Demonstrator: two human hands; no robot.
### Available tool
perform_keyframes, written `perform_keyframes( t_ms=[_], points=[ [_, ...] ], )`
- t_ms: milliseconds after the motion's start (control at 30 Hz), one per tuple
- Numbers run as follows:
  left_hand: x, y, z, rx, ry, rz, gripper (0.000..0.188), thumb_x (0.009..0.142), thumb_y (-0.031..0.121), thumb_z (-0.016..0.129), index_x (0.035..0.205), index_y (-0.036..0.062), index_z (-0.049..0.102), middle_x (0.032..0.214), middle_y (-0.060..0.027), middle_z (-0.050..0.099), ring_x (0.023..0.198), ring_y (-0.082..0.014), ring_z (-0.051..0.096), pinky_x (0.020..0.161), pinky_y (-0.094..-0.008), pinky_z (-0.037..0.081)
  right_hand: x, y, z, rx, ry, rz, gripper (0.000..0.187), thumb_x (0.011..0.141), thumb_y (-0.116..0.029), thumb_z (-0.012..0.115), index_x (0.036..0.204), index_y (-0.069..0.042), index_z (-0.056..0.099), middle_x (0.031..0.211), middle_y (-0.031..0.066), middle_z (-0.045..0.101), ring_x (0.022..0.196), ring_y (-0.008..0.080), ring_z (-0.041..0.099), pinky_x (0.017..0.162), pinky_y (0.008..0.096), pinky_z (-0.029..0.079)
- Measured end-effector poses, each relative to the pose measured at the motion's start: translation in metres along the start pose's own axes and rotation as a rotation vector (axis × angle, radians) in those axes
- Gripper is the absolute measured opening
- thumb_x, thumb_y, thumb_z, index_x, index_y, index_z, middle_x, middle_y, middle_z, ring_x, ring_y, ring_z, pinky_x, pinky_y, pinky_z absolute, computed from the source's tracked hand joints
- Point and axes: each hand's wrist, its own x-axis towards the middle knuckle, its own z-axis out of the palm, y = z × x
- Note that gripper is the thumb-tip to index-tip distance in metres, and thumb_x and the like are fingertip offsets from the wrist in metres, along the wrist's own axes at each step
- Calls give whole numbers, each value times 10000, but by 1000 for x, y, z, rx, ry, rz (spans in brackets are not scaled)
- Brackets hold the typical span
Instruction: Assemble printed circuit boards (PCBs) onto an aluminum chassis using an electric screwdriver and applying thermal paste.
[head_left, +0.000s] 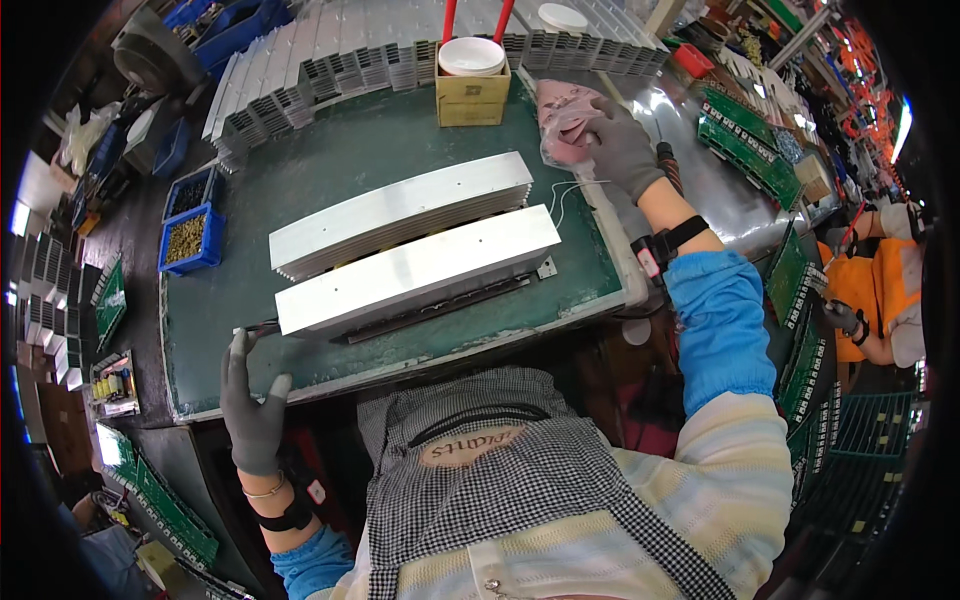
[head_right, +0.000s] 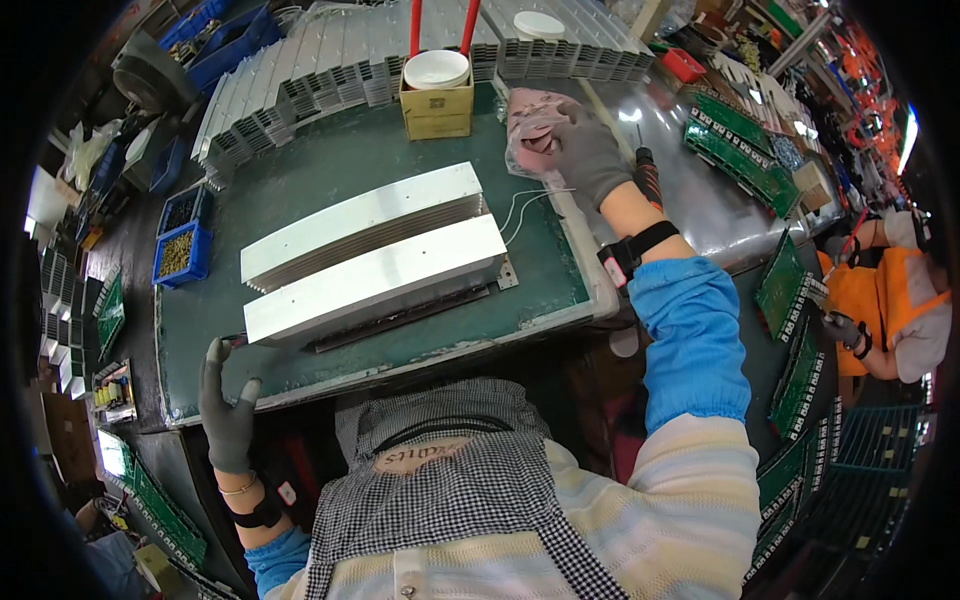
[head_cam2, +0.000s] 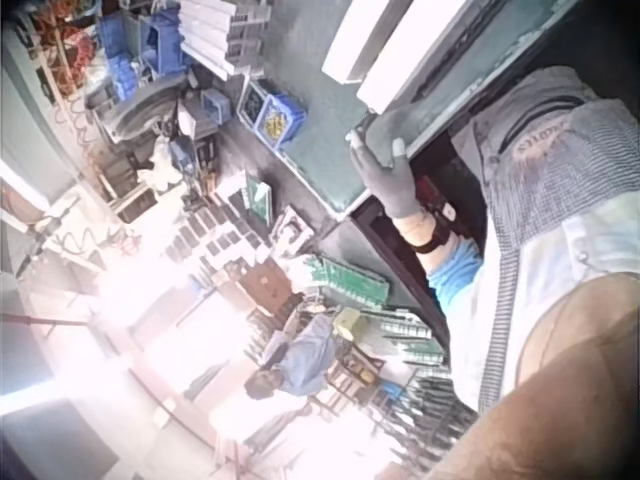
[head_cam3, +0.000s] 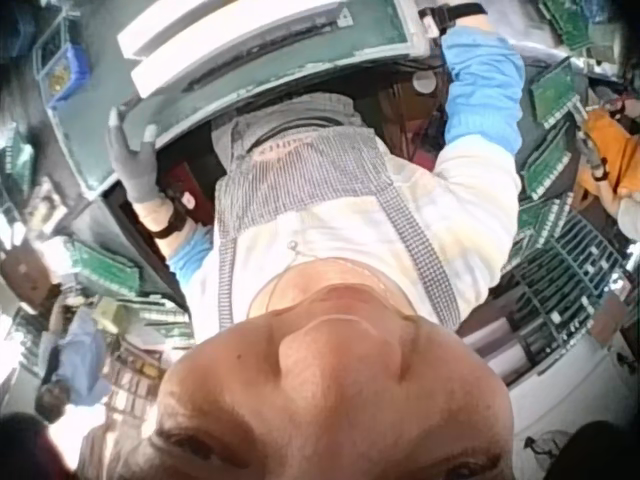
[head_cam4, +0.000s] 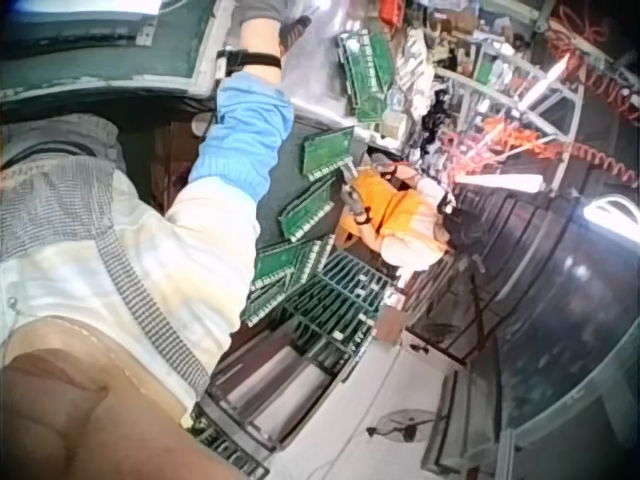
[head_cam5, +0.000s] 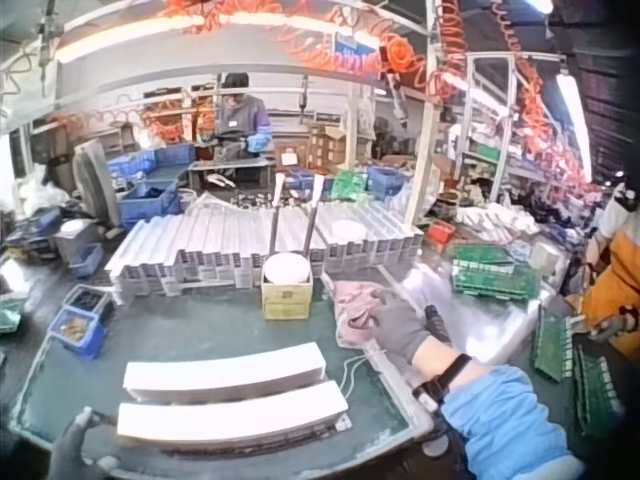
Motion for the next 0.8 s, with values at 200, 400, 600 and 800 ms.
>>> perform_keyframes(
  t_ms=[200,400,600,800],
  points=[
    [9,5,5,-36,23,106,635,749,114,694,1323,-16,457,1161,-180,587,1106,-328,560,991,-412,406,-10,-9,15,-128,-36,-174,236,766,-158,634,992,-105,671,1319,132,510,1171,328,514,950,401,450],
    [15,21,8,-45,112,154,576,763,115,685,1291,-6,488,1087,-160,604,1035,-314,586,953,-403,433,-3,2,16,-123,-104,-21,257,759,-191,626,1003,-154,698,1327,108,495,1168,310,508,974,416,418],
    [22,31,6,-50,183,174,559,753,84,688,1274,-5,506,1124,-147,606,1028,-280,595,908,-372,467,-15,-7,13,-110,25,-202,234,764,-179,619,981,-151,702,1301,100,525,1073,308,578,934,399,452],
    [30,42,5,-86,193,202,557,745,66,688,1268,-5,510,1144,-145,601,1041,-273,594,907,-366,472,-8,-3,11,-228,-49,-176,239,776,-164,597,992,-124,691,1303,78,526,1043,307,594,895,402,471]
  ],
)
